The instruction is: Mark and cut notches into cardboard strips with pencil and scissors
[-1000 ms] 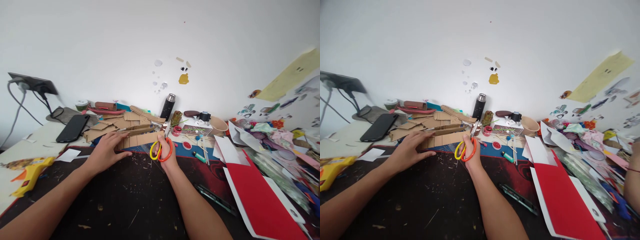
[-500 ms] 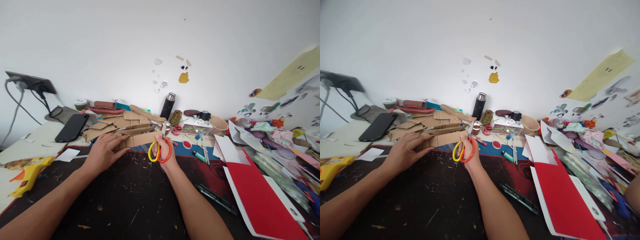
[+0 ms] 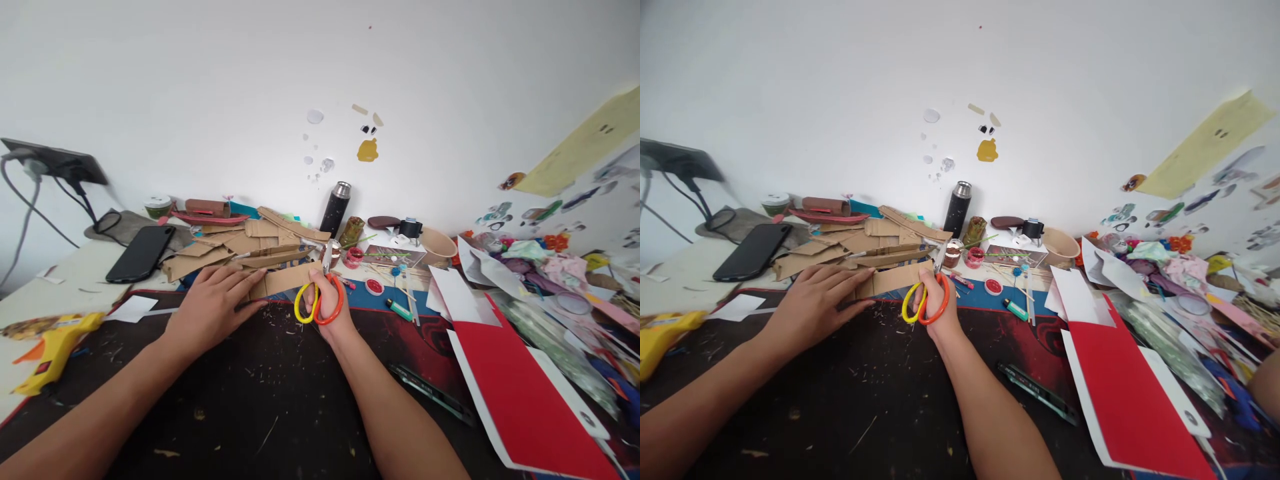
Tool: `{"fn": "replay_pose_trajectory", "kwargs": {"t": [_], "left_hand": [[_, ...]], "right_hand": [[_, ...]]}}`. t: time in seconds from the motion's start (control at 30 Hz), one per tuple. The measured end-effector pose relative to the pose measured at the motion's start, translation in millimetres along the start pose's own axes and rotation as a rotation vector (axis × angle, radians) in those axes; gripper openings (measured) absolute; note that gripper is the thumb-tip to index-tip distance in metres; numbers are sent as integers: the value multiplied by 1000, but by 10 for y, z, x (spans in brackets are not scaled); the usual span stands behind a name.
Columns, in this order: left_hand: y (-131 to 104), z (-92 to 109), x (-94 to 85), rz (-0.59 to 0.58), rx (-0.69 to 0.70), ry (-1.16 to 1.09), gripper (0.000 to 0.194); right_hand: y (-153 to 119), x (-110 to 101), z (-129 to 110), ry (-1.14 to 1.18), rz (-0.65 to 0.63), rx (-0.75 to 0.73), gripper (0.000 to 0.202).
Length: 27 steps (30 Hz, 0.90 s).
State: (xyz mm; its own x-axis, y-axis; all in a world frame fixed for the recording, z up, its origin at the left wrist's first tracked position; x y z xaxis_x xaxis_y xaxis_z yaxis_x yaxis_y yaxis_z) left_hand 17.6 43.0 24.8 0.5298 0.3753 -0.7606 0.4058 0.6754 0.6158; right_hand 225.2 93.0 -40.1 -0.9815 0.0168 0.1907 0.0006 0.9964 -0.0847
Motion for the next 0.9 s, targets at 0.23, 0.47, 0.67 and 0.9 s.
{"fn": "replay_pose_trajectory", "kwargs": {"t": [0.23, 0.47, 0.67, 0.9], "left_hand": [[-36, -168, 84, -70, -372, -302, 56], [-180, -68, 464, -192, -809, -1059, 71], [-313, 87, 715, -209, -1009, -1435, 60], [-283, 275, 750, -288, -1024, -1607, 63]], "right_hand": [[-97, 197, -132, 66, -154, -37, 60], [-118, 250, 22, -23, -151, 39, 61], [-203, 380, 38, -93, -247, 22, 56], [-229, 445, 102, -57, -294, 41, 57]]}}
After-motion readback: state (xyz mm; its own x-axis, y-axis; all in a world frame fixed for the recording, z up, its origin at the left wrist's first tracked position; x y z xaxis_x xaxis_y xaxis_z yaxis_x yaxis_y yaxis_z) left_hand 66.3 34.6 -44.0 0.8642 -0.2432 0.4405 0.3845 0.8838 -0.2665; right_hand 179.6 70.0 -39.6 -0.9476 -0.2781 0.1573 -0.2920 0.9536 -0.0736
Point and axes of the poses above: each hand's wrist, its own y-axis towards the middle knuckle, its own x-axis out of the palm, z = x × y, the point moved 10 cm from there along y, towards the middle knuckle, and after that the axes turned 7 degrees about -y, right-handed, at the moved point
